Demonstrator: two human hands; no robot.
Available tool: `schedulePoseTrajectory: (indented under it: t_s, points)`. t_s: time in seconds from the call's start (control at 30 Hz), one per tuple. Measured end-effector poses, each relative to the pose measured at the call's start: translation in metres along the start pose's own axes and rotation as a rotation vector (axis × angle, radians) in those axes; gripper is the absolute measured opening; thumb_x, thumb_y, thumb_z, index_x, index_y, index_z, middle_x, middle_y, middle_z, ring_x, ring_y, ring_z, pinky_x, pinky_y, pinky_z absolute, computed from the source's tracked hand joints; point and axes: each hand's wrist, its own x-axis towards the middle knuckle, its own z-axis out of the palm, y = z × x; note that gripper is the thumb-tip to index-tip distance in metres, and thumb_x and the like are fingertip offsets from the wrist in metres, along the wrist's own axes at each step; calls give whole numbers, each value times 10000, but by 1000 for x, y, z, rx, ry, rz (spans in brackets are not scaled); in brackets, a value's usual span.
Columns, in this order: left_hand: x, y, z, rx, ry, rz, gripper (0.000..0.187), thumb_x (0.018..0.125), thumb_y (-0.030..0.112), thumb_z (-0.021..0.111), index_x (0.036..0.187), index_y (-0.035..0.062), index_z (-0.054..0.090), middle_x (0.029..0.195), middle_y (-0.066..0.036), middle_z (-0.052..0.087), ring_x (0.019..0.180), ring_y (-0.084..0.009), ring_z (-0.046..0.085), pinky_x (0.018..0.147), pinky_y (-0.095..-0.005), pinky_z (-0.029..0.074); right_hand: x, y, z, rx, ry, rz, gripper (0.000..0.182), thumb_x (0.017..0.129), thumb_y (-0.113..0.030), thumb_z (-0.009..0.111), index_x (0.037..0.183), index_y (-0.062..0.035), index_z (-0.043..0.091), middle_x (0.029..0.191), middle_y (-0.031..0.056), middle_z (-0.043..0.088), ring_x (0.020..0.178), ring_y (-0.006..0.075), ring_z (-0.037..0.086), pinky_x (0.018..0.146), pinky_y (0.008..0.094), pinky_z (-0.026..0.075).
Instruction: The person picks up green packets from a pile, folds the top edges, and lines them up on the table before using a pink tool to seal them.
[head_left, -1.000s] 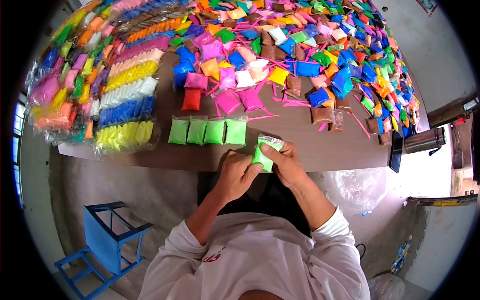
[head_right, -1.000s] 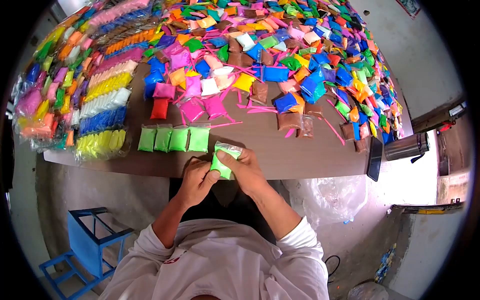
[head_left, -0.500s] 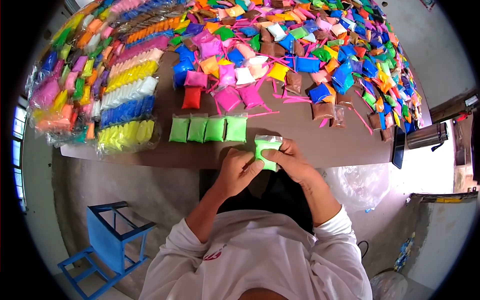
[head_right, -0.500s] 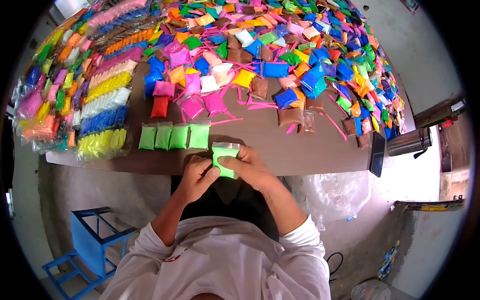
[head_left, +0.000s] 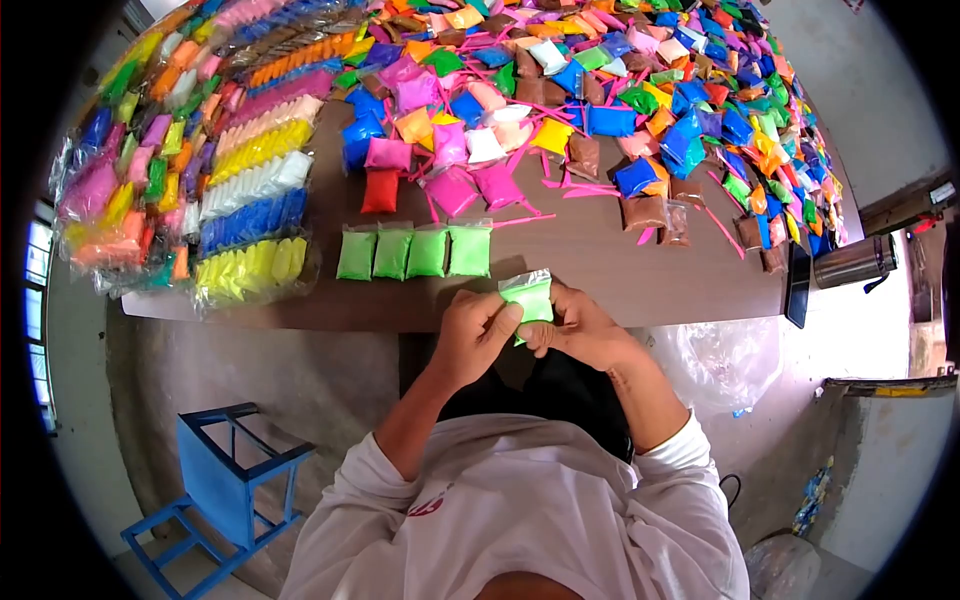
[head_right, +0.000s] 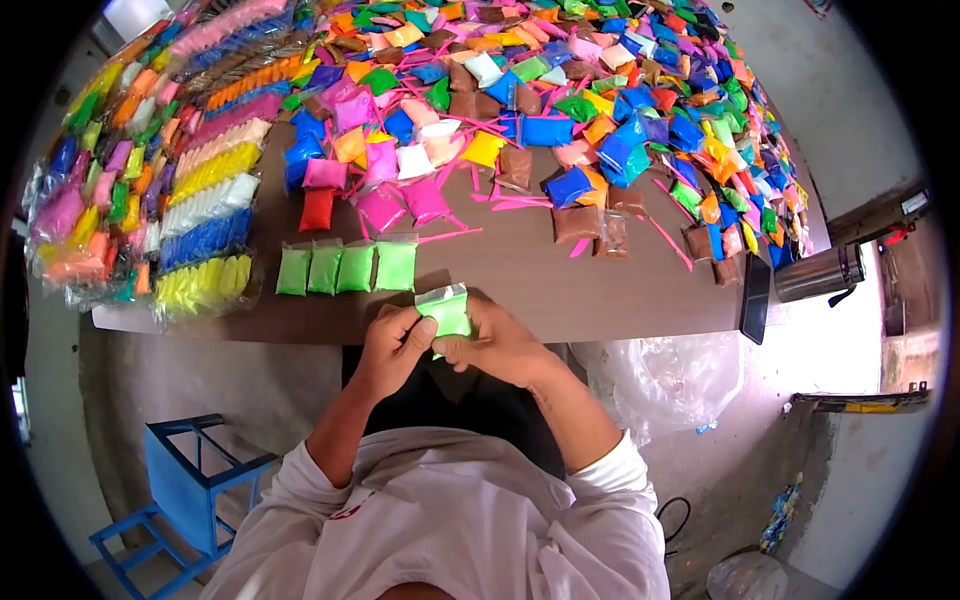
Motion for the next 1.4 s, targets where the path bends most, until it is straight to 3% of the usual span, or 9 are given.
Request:
schedulePoseTrajectory:
  t_s: [0.07, 0.13, 0.23, 0.27, 0.33, 0.47, 0.83, 1.1, 1.4]
  points:
    - [-1, 1, 0, 62, -3, 49, 294, 951, 247, 592, 765, 20, 582, 570, -112, 473, 529, -249, 453, 572, -361, 373, 1, 7, -3, -15, 5, 13, 359, 930, -218, 677, 1214, -42, 548, 942, 33, 612, 791, 107, 587, 634, 253, 504]
    - [0, 6, -6, 0, -132, -80, 312, 984, 285, 553, 987, -11, 652, 702, -71, 564, 669, -193, 463, 658, -320, 409, 1, 9, -4, -34, 11, 23, 353, 930, -204, 676, 1216, -41, 548, 939, 37, 614, 773, 108, 590, 629, 253, 508]
    - [4, 11, -7, -237, -104, -137, 325, 977, 295, 563, 1022, -14, 652, 700, -77, 566, 611, -190, 450, 615, -308, 399, 3, 3, 5, -52, 40, 36, 354, 930, -207, 675, 1213, -36, 549, 924, 49, 613, 733, 115, 598, 622, 249, 509]
    - [5, 12, -4, -235, -103, -137, 325, 977, 295, 563, 1022, -14, 652, 700, -77, 566, 611, -190, 450, 615, -308, 399, 2, -1, 8, -63, 44, -4, 349, 940, -208, 661, 1221, -35, 548, 921, 55, 612, 721, 118, 600, 625, 247, 510]
    - [6, 13, 1, -264, 8, -112, 290, 952, 296, 591, 849, 27, 627, 567, -104, 487, 522, -247, 472, 610, -348, 378, 2, -2, 7, -73, 47, -44, 344, 949, -209, 647, 1228, -34, 547, 918, 60, 611, 710, 122, 603, 628, 245, 511]
    - [3, 7, 3, 37, 2, 7, 298, 963, 303, 564, 839, 38, 624, 572, -109, 478, 527, -268, 467, 607, -359, 364, -4, -2, -7, -35, -35, 21, 335, 975, -216, 603, 1253, -37, 544, 914, 64, 613, 713, 128, 613, 625, 249, 514]
    - [2, 4, 2, -41, 23, -66, 329, 980, 319, 541, 833, 35, 615, 606, -133, 493, 555, -283, 465, 638, -363, 378, -1, 8, -2, -61, 51, -34, 293, 966, -255, 625, 1102, 5, 622, 815, 43, 640, 653, 97, 614, 570, 230, 514]
    - [5, 11, 1, -64, 6, -136, 342, 990, 315, 534, 843, 17, 615, 618, -151, 511, 556, -302, 488, 583, -375, 393, -4, -7, 2, -47, 48, 192, 148, 907, -178, 654, 954, -38, 664, 730, 15, 639, 623, 68, 601, 543, 199, 471]
    - [3, 9, -1, -78, 20, -96, 315, 989, 289, 536, 877, 10, 629, 635, -159, 534, 567, -303, 506, 596, -374, 408, -1, -9, 10, 5, 92, 193, 150, 858, -176, 647, 942, -50, 642, 774, 51, 666, 653, 83, 592, 530, 207, 439]
